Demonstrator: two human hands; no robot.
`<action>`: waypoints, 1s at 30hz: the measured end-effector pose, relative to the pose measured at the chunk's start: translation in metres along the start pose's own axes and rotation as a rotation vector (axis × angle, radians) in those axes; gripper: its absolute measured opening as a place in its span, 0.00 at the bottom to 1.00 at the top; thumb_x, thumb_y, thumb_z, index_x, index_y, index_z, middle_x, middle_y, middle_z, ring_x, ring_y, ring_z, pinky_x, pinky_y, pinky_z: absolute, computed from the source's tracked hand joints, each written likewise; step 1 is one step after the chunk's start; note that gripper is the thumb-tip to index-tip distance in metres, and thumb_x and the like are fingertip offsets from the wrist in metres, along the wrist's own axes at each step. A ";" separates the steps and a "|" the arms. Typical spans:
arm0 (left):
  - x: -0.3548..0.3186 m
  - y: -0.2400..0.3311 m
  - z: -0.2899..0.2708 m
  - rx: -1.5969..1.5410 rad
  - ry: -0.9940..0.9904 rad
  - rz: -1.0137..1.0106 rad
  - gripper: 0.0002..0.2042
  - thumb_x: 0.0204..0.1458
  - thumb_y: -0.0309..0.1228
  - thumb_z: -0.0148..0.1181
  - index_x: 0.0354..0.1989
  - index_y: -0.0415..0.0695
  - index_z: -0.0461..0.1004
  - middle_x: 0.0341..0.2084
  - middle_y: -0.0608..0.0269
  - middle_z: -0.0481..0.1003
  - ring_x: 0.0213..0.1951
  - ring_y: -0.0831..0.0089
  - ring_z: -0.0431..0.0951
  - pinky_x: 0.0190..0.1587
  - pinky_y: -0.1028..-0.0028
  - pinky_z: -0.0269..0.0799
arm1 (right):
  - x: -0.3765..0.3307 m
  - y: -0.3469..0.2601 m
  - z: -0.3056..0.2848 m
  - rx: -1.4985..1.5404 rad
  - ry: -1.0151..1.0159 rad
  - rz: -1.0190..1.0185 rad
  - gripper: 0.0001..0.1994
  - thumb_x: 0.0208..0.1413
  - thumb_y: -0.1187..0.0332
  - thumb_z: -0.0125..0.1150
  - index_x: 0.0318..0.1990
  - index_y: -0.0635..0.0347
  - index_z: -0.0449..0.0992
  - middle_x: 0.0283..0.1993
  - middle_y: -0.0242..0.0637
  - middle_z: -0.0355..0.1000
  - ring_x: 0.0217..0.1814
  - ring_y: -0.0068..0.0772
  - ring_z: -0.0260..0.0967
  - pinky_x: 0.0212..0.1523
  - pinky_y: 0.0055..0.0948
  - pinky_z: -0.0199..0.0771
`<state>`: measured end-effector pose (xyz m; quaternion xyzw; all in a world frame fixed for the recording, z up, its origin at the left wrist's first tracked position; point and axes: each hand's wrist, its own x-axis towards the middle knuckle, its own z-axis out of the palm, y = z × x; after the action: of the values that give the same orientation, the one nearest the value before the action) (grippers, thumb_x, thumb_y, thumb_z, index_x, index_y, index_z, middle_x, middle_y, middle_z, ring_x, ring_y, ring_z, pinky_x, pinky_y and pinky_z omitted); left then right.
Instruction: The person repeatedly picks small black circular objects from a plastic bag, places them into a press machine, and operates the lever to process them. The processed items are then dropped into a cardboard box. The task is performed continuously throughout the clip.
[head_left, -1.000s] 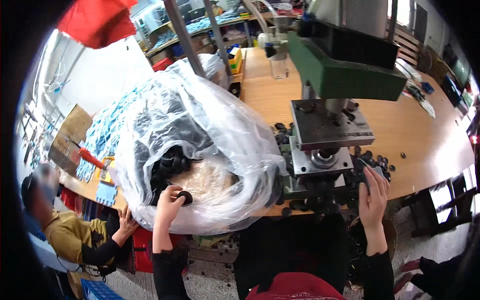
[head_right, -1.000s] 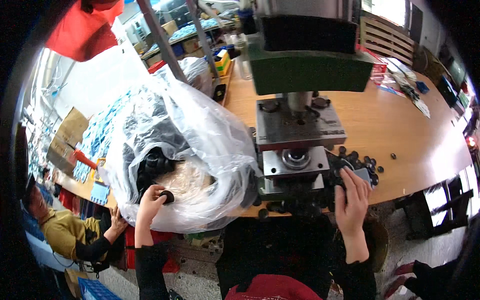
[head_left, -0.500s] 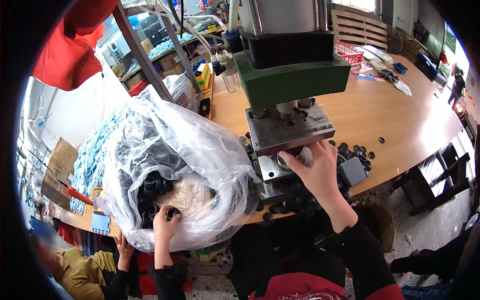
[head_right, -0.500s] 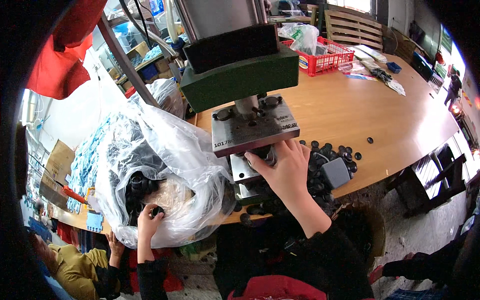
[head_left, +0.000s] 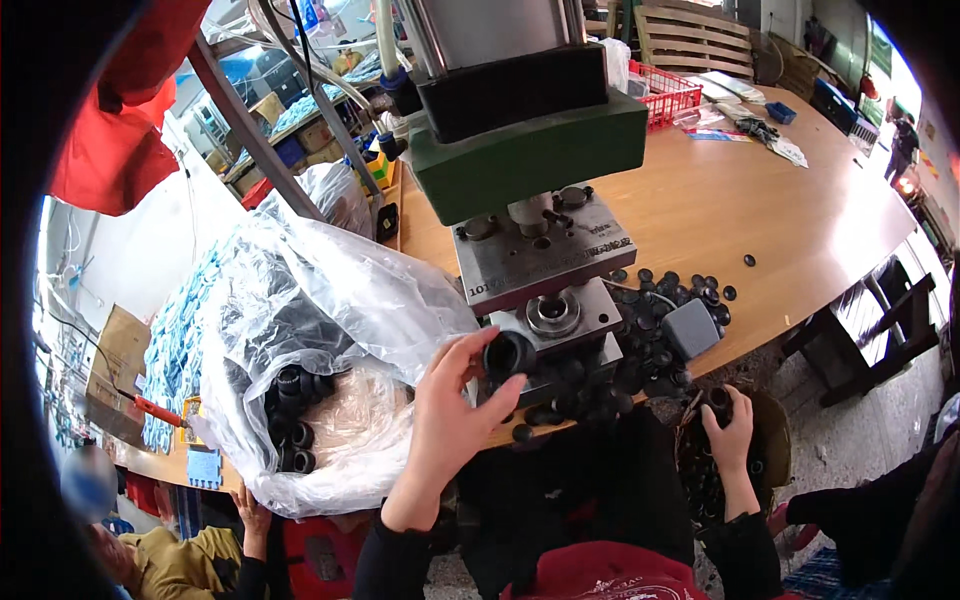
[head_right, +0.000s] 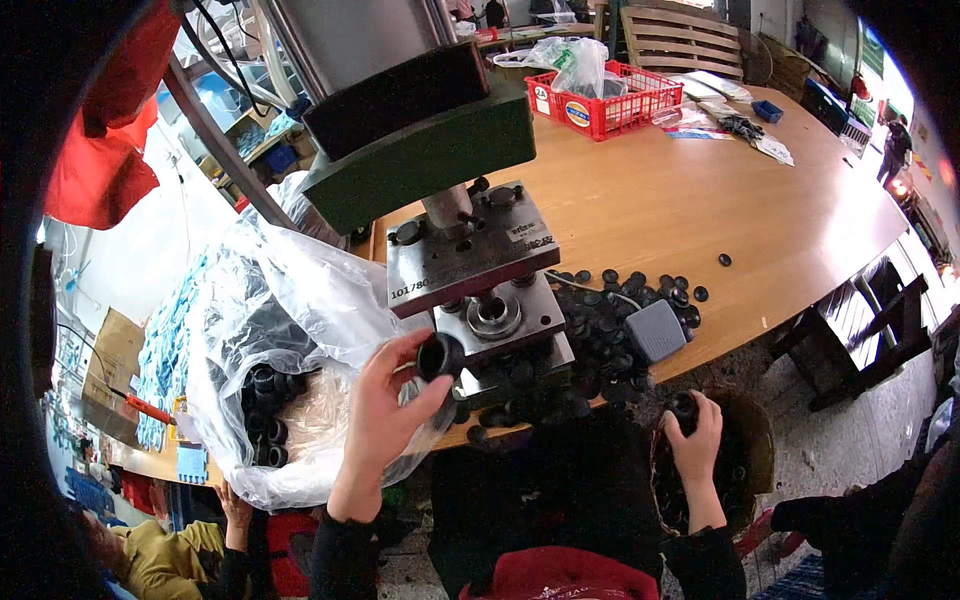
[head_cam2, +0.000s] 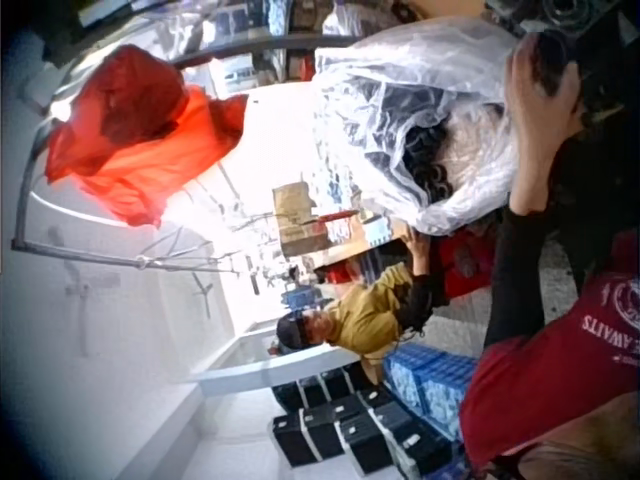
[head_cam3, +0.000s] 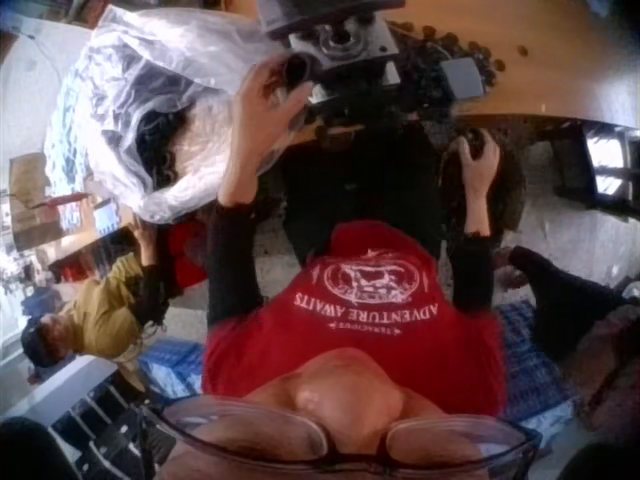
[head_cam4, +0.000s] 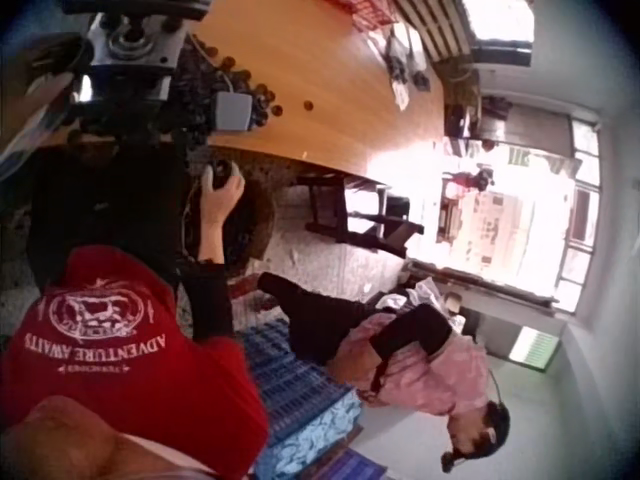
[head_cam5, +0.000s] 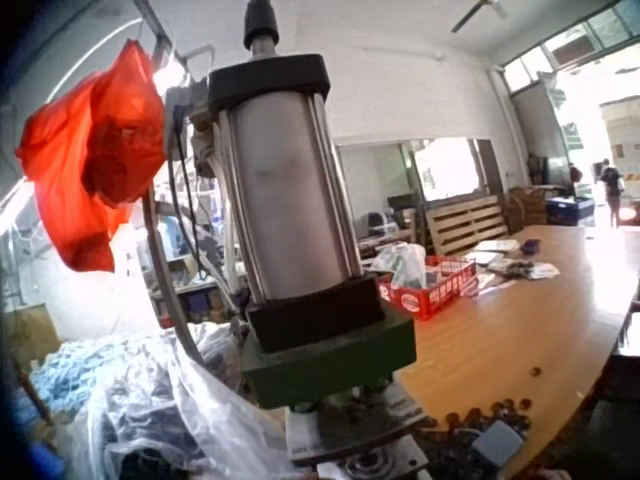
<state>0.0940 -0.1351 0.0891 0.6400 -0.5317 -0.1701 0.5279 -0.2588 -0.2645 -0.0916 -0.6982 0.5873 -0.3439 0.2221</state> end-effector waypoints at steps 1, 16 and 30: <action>0.014 0.001 0.012 0.052 0.019 -0.005 0.24 0.46 0.25 0.68 0.54 0.36 0.71 0.44 0.56 0.73 0.42 0.69 0.77 0.46 0.72 0.72 | -0.007 0.030 -0.004 -0.075 0.000 0.099 0.26 0.52 0.62 0.67 0.56 0.63 0.68 0.55 0.47 0.63 0.58 0.49 0.62 0.58 0.44 0.64; 0.054 -0.002 0.037 0.337 -0.029 0.071 0.22 0.45 0.36 0.70 0.46 0.35 0.76 0.34 0.54 0.79 0.38 0.67 0.79 0.45 0.69 0.72 | 0.001 0.067 -0.002 -0.225 -0.116 -0.002 0.28 0.60 0.62 0.59 0.66 0.60 0.61 0.68 0.49 0.55 0.71 0.52 0.50 0.66 0.45 0.57; 0.066 0.004 0.052 0.450 -0.008 0.077 0.19 0.46 0.37 0.70 0.43 0.39 0.76 0.35 0.53 0.78 0.35 0.59 0.76 0.39 0.65 0.71 | 0.049 -0.040 -0.018 -0.102 0.131 -0.284 0.22 0.60 0.70 0.57 0.62 0.61 0.67 0.64 0.46 0.63 0.65 0.45 0.61 0.62 0.36 0.63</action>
<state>0.0761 -0.2166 0.0954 0.7201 -0.5824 -0.0295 0.3760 -0.2418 -0.3024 -0.0408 -0.7608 0.5124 -0.3863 0.0967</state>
